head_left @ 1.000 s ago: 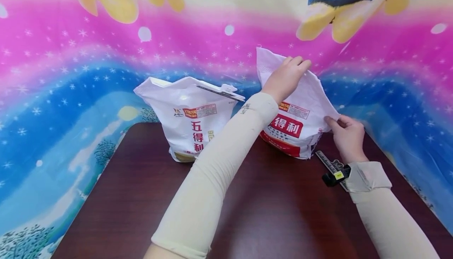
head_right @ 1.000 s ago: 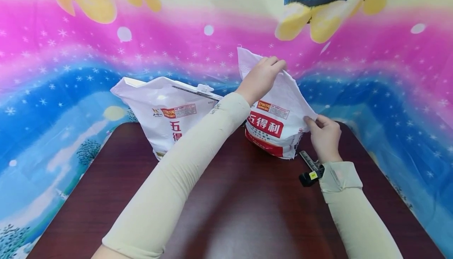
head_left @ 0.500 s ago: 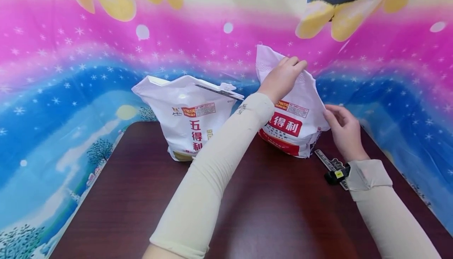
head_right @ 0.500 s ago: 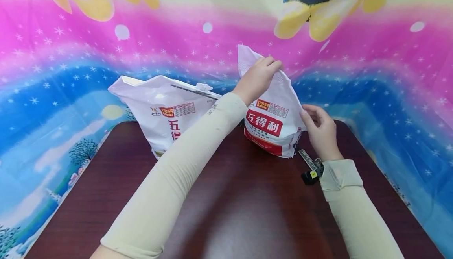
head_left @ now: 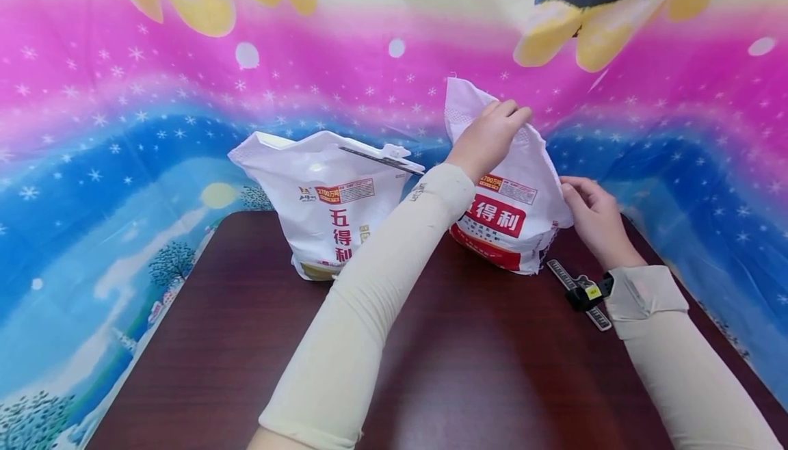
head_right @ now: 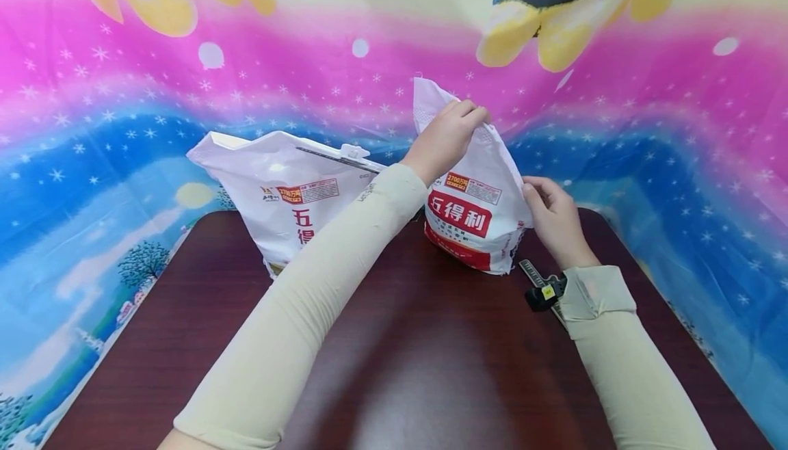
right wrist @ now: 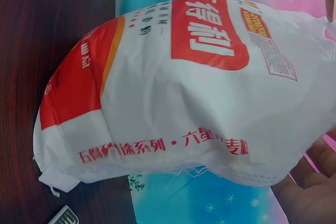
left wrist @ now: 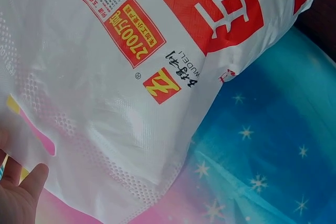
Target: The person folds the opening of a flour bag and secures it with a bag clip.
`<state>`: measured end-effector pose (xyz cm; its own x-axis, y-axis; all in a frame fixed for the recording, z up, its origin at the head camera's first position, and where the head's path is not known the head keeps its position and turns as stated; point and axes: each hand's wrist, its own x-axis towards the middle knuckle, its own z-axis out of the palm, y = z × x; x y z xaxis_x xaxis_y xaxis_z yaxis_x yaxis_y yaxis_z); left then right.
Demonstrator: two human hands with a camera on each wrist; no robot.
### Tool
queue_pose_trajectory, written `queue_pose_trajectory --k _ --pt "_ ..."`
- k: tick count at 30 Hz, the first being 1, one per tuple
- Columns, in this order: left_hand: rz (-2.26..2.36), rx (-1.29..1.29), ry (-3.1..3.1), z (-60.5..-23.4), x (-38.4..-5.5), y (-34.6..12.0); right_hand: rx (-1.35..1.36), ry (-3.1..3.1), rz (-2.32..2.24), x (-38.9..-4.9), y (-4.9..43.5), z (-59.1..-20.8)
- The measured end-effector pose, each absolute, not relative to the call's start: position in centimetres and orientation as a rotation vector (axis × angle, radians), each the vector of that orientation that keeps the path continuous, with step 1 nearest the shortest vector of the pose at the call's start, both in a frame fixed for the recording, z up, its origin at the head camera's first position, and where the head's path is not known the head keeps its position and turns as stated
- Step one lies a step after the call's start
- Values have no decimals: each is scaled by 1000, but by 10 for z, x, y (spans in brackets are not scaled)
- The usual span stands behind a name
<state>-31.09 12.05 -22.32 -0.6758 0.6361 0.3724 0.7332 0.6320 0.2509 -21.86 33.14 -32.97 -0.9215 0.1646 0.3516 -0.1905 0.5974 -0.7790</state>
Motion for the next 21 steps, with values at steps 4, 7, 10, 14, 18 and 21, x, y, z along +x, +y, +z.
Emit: queue_pose_trajectory --k 4,7,10,14,18,21 --pt "-596 -1115 -2612 -223 -309 121 57 -2459 1237 -220 329 -331" --pt "-596 -1117 -2608 -223 -309 121 62 -2478 1199 -222 330 -333" --pt "-501 -1112 -2571 -222 -309 122 45 -2499 1146 -224 331 -333" --pt "-338 -1073 -2496 -223 -310 120 6 -2490 1108 -229 329 -335" --pt "-273 -1049 -2444 -225 -311 118 -44 -2486 1082 -231 327 -336" --pt "-241 -1045 -2418 -228 -311 119 -75 -2491 1053 -231 326 -337"
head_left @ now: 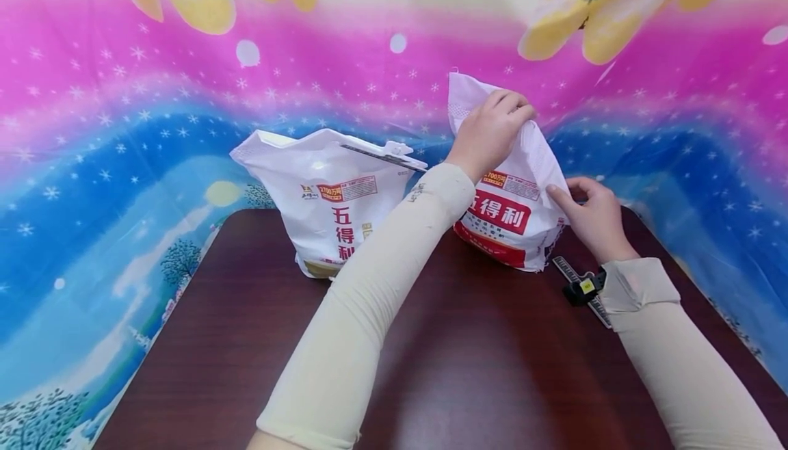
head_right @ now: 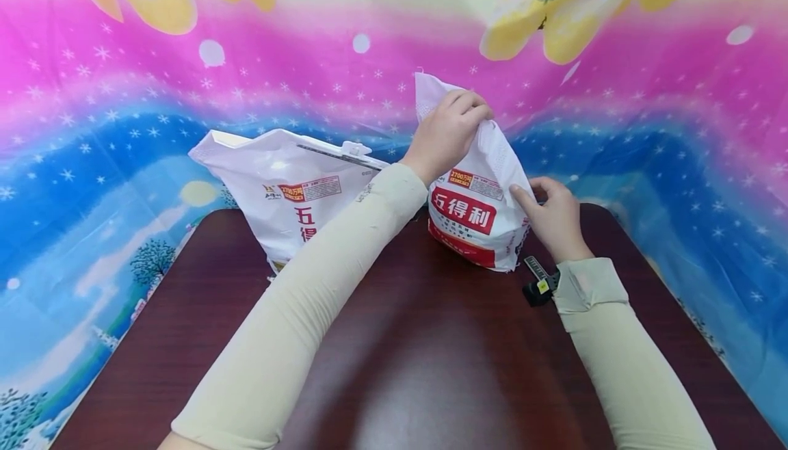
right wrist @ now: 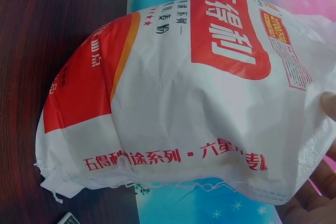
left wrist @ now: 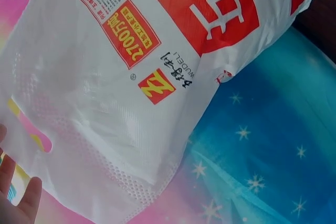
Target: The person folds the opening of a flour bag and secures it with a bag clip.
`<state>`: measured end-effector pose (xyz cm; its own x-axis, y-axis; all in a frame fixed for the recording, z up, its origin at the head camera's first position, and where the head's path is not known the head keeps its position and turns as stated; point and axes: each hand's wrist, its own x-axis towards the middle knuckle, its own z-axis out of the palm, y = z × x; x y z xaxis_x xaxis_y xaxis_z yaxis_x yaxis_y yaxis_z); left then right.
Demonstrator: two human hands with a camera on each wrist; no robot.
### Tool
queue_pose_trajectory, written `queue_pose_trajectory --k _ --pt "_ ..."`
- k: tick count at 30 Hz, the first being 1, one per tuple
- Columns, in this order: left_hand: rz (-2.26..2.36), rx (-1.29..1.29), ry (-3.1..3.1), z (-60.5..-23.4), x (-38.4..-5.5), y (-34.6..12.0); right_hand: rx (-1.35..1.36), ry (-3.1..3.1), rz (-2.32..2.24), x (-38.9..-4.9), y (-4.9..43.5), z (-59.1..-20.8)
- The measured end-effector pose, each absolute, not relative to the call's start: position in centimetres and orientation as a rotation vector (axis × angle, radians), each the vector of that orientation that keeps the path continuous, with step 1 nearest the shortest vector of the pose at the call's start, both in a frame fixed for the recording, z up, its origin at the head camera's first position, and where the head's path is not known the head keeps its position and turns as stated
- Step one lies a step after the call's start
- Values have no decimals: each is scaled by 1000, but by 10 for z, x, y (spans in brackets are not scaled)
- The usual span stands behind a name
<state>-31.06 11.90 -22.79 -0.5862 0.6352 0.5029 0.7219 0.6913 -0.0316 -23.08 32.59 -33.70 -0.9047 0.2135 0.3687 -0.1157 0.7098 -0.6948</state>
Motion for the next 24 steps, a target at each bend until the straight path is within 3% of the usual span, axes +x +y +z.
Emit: queue_pose_trajectory --k 12,24 --pt "-33 -1060 -2299 -238 -301 129 -84 -2473 998 -230 328 -339" --pt "238 -1274 -2132 -244 -287 146 -38 -2478 990 -234 328 -339"
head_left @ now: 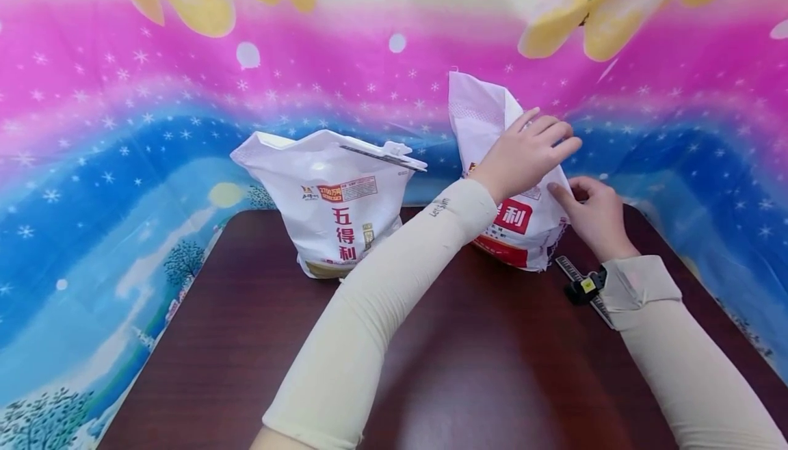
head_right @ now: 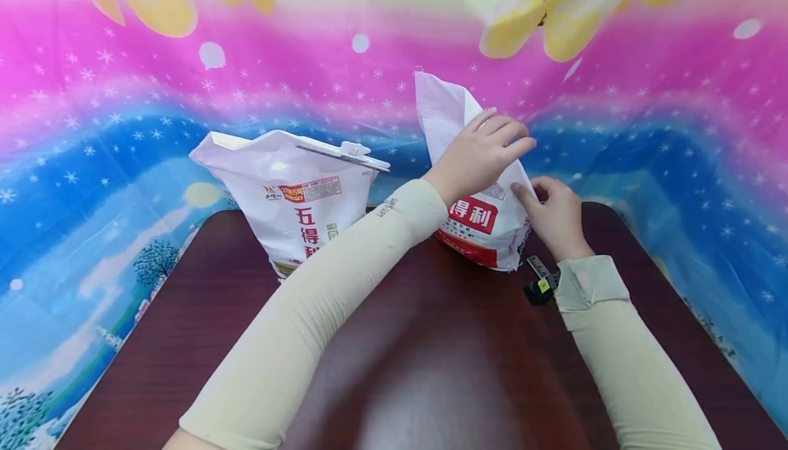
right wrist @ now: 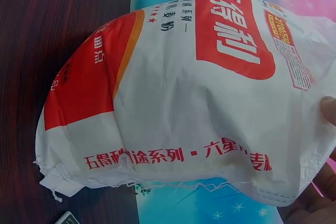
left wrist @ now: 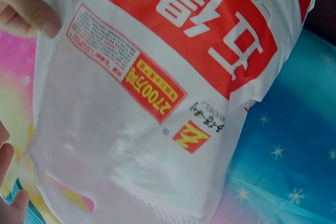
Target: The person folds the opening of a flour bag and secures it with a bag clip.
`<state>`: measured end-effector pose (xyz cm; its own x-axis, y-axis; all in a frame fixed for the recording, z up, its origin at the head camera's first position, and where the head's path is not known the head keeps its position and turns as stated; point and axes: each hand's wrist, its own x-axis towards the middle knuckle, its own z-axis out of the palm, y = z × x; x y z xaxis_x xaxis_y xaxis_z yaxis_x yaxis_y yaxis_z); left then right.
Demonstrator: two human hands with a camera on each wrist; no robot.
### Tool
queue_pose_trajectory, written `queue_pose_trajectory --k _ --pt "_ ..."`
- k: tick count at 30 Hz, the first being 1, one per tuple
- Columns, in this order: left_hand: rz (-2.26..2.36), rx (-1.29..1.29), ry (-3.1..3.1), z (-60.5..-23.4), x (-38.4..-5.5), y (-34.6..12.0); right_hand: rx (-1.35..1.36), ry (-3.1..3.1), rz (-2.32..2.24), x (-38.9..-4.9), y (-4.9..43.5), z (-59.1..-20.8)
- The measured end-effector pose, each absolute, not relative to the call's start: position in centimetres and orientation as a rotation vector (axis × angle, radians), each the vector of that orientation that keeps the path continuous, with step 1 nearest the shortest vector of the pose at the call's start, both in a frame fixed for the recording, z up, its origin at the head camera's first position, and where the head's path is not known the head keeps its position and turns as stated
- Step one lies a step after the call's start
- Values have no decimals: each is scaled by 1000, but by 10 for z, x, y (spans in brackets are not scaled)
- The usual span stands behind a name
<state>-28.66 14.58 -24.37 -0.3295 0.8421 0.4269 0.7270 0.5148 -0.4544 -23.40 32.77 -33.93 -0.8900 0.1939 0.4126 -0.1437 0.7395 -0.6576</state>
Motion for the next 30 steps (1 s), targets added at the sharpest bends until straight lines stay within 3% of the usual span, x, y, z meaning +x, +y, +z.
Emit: queue_pose_trajectory --k 17,30 --pt "566 -1301 -2107 -272 -291 161 2 -2431 936 -231 326 -347" --pt "643 -1340 -2100 -271 -290 174 72 -2333 878 -233 330 -345"
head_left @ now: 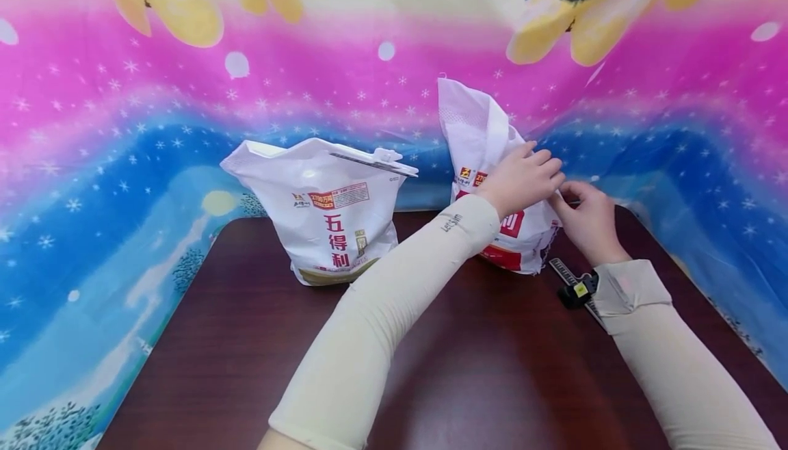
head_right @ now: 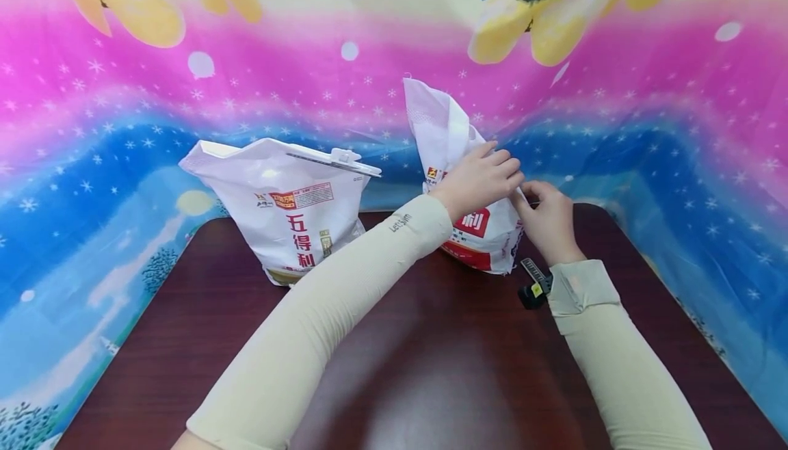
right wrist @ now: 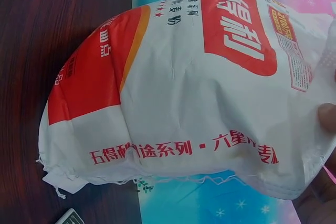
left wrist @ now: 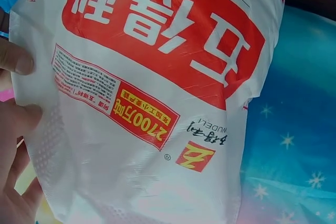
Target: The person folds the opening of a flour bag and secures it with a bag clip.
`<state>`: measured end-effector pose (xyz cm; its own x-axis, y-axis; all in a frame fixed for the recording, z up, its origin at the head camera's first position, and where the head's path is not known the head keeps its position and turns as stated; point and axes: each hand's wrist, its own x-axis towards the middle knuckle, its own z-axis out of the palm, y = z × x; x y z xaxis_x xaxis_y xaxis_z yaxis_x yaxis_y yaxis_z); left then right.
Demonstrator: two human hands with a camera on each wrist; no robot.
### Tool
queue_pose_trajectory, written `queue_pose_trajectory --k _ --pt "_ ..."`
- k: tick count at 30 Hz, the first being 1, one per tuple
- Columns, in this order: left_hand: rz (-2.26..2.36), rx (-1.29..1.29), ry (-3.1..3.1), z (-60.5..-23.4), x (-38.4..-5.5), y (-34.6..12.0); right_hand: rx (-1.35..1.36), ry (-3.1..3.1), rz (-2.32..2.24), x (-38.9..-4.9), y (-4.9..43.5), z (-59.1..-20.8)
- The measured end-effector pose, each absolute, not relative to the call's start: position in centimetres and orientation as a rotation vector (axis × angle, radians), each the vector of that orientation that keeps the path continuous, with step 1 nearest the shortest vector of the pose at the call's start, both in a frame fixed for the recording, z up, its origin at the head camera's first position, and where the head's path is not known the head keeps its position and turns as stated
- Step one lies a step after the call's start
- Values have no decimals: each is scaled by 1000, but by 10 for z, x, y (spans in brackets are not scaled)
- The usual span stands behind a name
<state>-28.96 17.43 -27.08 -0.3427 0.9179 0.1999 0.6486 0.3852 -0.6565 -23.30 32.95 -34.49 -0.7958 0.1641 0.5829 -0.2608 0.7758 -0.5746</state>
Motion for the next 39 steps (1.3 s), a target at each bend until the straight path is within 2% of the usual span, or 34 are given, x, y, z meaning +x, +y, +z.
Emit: queue_pose_trajectory --k 39 --pt "610 -1401 -2171 -238 -304 148 134 -2415 874 -226 331 -344"
